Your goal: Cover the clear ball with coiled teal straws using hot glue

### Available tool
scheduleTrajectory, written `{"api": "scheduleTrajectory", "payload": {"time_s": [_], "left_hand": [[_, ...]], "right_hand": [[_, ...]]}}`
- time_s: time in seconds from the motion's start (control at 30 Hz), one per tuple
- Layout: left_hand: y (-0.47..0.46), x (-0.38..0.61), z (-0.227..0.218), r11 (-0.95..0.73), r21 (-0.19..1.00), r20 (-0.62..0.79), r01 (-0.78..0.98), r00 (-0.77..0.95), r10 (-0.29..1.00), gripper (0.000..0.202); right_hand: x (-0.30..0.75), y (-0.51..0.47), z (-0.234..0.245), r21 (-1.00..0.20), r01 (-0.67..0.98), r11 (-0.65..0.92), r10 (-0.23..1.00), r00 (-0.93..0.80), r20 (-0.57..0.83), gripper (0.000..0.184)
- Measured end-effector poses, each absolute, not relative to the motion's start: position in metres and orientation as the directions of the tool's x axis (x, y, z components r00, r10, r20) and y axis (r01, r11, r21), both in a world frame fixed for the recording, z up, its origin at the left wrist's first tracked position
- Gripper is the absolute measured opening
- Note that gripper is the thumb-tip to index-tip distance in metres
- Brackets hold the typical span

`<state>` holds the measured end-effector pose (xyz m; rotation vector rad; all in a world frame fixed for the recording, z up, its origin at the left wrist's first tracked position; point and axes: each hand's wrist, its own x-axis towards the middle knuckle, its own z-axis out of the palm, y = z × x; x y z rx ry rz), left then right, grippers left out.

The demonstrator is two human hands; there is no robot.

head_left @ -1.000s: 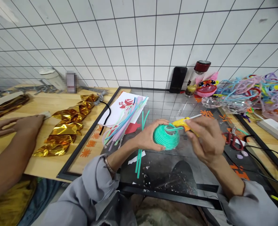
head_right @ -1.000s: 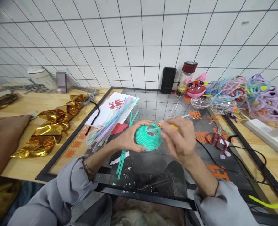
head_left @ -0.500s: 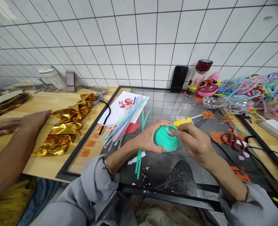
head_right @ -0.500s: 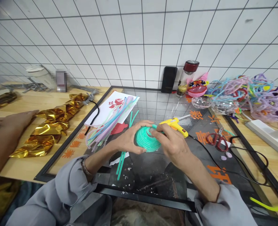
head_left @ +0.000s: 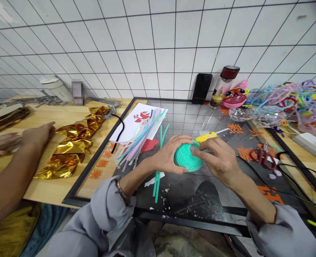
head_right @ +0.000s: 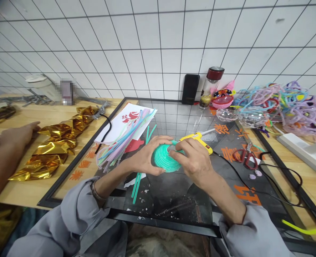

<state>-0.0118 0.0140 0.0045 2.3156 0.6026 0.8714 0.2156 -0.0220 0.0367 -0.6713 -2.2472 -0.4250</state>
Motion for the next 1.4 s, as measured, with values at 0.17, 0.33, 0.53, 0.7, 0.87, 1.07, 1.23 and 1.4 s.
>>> {"api": "scheduleTrajectory", "payload": {"time_s": [0.17,0.33,0.53,0.7,0.87,1.07,1.23,1.4], "left_hand": [[0.014,-0.012,0.007,-0.738,0.646,0.444,0.197,0.690,0.572,0.083],[0.014,-0.012,0.007,-0.753,0.630,0.460,0.187,0.691,0.557,0.082],[0.016,-0.013,0.006,-0.780,0.594,0.472,0.196,0.701,0.536,0.085],[0.016,-0.014,0.007,-0.805,0.561,0.490,0.193,0.707,0.510,0.084],[0.014,-0.015,0.012,-0.818,0.541,0.491,0.193,0.717,0.494,0.081],[0.012,-0.016,0.013,-0.813,0.543,0.478,0.212,0.717,0.507,0.081],[0.011,-0.016,0.014,-0.788,0.573,0.454,0.226,0.713,0.534,0.083],[0.012,-0.016,0.013,-0.782,0.585,0.458,0.213,0.709,0.536,0.082]], "right_hand": [[0.215,-0.022,0.038,0.112,0.572,0.813,0.314,-0.592,0.742,0.026],[0.215,-0.022,0.039,0.132,0.566,0.814,0.296,-0.598,0.745,0.027],[0.213,-0.022,0.040,0.129,0.564,0.815,0.298,-0.601,0.742,0.027],[0.213,-0.022,0.040,0.145,0.579,0.803,0.301,-0.603,0.739,0.028],[0.213,-0.022,0.038,0.122,0.583,0.803,0.312,-0.586,0.748,0.029],[0.213,-0.022,0.033,0.058,0.593,0.803,0.360,-0.560,0.746,0.033],[0.214,-0.027,0.036,-0.077,0.530,0.845,0.409,-0.546,0.731,0.025],[0.220,-0.033,0.045,-0.434,0.426,0.794,0.600,-0.428,0.676,0.035]]}}
